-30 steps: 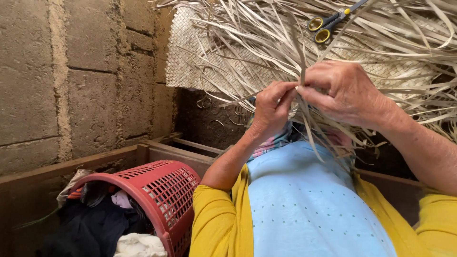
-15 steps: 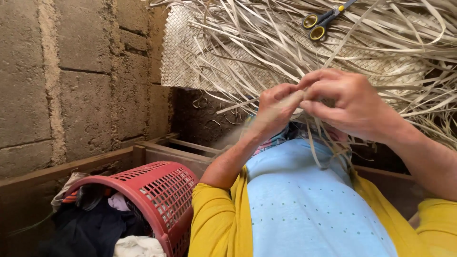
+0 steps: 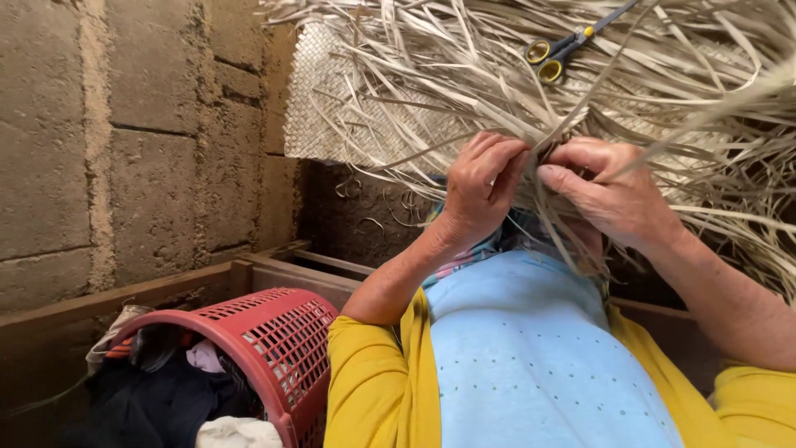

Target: A person is weaving a mat using dried plant fibers, tucking strands into the weave and occasionally using scissors to trim them.

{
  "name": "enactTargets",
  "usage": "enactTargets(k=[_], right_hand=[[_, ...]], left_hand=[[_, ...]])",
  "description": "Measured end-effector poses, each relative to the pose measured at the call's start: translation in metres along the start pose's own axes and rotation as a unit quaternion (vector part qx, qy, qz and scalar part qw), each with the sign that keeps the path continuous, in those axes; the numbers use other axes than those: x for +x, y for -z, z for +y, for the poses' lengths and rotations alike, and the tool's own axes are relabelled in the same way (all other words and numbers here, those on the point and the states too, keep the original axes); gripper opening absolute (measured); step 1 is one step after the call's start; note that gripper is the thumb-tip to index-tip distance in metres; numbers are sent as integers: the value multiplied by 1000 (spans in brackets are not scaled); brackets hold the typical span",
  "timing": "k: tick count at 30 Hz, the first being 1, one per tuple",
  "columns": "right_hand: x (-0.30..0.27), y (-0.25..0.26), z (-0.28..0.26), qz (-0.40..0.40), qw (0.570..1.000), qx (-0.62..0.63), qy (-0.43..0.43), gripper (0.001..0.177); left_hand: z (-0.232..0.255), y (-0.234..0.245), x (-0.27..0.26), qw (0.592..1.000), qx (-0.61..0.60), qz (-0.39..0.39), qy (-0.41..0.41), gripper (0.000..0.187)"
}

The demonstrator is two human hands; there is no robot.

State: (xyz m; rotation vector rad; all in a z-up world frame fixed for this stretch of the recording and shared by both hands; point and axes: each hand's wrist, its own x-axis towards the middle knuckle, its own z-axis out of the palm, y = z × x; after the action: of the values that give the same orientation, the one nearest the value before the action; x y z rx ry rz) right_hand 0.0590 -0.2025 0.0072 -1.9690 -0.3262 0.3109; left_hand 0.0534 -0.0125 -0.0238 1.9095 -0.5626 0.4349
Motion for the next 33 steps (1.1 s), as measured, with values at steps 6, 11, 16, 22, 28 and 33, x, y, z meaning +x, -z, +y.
enactTargets(k=[6, 11, 16, 22, 28, 33], right_hand=[[-4, -21, 13, 11, 1000, -12, -12, 17], [-15, -30, 55, 169, 895, -357, 208, 24], [-15, -19, 15, 47, 975, -193, 100, 12], [-5, -15, 12, 24, 999, 33, -21, 1], [-10, -5, -24, -10, 984, 86, -154, 13], [0, 5, 2, -64, 989, 120, -56, 21]], left_hand=[[-9, -11, -23, 997, 44, 14, 67, 13], [-15, -14, -29, 993, 15, 29, 110, 12], [-14, -13, -30, 996, -2, 5, 86, 9], [-10, -11, -26, 997, 17, 11, 80, 6], [-16, -16, -28, 996, 48, 47, 67, 8], [-17, -15, -28, 996, 66, 40, 32, 5]])
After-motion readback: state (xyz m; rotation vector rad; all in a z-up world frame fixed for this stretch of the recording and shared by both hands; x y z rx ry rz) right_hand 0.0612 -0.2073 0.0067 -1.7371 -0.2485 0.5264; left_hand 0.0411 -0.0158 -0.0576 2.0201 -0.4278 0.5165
